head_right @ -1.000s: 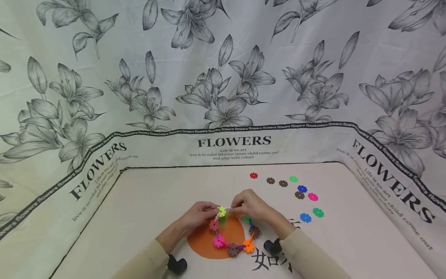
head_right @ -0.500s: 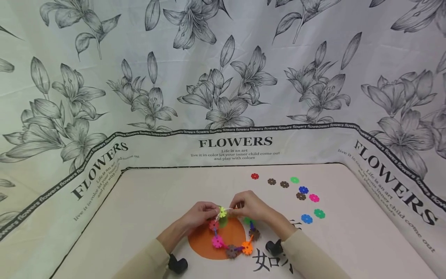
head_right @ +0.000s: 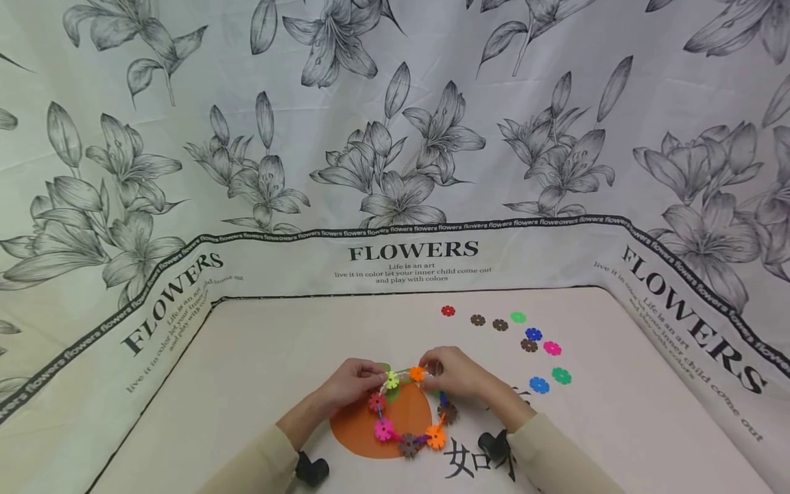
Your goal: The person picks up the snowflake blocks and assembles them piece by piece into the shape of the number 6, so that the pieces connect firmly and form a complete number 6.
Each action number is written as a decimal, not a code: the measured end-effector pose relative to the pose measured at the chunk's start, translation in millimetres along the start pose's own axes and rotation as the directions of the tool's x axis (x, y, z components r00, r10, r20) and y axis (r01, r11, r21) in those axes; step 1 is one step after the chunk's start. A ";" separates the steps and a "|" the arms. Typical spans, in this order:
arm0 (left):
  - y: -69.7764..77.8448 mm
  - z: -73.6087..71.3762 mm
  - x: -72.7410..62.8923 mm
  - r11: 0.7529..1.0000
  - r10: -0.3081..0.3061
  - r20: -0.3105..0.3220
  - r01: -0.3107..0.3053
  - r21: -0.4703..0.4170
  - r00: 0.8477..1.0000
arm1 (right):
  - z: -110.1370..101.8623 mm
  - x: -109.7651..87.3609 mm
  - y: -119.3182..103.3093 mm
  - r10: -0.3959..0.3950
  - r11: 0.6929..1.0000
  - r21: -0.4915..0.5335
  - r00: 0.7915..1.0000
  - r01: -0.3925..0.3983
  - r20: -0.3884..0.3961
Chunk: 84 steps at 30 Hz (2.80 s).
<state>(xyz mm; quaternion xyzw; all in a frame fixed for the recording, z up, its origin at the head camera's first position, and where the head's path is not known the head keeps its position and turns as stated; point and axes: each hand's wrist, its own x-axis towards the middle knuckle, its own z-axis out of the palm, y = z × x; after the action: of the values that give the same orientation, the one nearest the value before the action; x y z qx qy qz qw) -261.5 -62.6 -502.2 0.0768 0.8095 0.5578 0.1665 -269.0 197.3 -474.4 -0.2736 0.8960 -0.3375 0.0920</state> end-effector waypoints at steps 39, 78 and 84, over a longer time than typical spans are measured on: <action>12.2 10.2 0.8 0.993 0.017 -0.068 -0.009 0.119 0.998 | 3.0 -5.2 -6.2 0.145 0.989 0.045 0.989 -0.144 -0.018; 9.7 12.9 1.4 0.996 0.026 -0.109 -0.016 0.090 0.994 | 7.0 -9.5 -9.4 0.143 0.989 0.048 0.989 -0.141 -0.025; 7.3 -0.3 -7.1 0.990 0.071 -0.096 -0.059 0.127 0.993 | -14.9 -31.6 -1.5 0.116 0.991 -0.053 0.990 -0.121 -0.082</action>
<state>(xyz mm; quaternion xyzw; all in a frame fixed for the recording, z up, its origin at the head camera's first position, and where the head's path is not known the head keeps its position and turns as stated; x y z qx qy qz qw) -255.4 -62.4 -494.0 0.0853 0.8470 0.5147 0.1024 -247.2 222.0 -462.8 -0.2090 0.9230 -0.3157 0.0687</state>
